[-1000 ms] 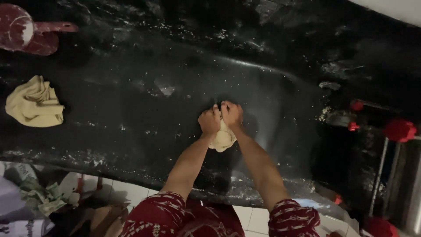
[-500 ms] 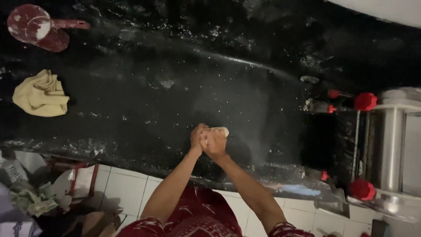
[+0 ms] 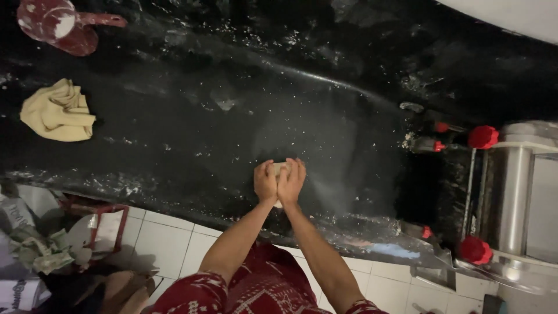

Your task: Manually kneading a small piece of dough on a floured surface in a bakery

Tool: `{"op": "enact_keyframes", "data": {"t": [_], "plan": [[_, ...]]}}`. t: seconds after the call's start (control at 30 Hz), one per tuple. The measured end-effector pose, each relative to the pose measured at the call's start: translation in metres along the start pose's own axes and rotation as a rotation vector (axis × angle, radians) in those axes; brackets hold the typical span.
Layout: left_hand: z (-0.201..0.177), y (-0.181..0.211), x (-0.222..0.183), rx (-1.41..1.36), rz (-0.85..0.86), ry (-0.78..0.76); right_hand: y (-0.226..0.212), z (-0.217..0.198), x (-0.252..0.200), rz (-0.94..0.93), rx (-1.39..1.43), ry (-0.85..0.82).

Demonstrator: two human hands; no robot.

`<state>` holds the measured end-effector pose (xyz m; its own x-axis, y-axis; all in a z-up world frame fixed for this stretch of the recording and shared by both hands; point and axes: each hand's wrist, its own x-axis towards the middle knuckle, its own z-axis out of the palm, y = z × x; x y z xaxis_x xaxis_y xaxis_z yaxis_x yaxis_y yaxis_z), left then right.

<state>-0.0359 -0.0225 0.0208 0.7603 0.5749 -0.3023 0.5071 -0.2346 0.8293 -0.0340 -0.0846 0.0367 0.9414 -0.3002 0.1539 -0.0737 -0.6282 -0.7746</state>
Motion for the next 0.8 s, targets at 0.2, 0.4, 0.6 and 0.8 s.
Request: {"op": "enact_keyframes", "data": {"t": [0.2,0.4,0.6,0.8], "plan": [[0.015,-0.016,0.016,0.094,0.090,0.051,-0.004,0.010,0.008,0.162,-0.103,-0.053],[0.048,-0.060,0.044,0.305,0.228,0.200,0.034,0.037,0.030,0.031,-0.192,0.007],[0.062,-0.059,0.053,0.447,0.237,0.313,0.057,0.056,0.049,-0.021,-0.107,0.063],[0.056,-0.033,0.053,0.464,0.257,0.358,0.068,0.064,0.060,-0.094,-0.056,0.130]]}}
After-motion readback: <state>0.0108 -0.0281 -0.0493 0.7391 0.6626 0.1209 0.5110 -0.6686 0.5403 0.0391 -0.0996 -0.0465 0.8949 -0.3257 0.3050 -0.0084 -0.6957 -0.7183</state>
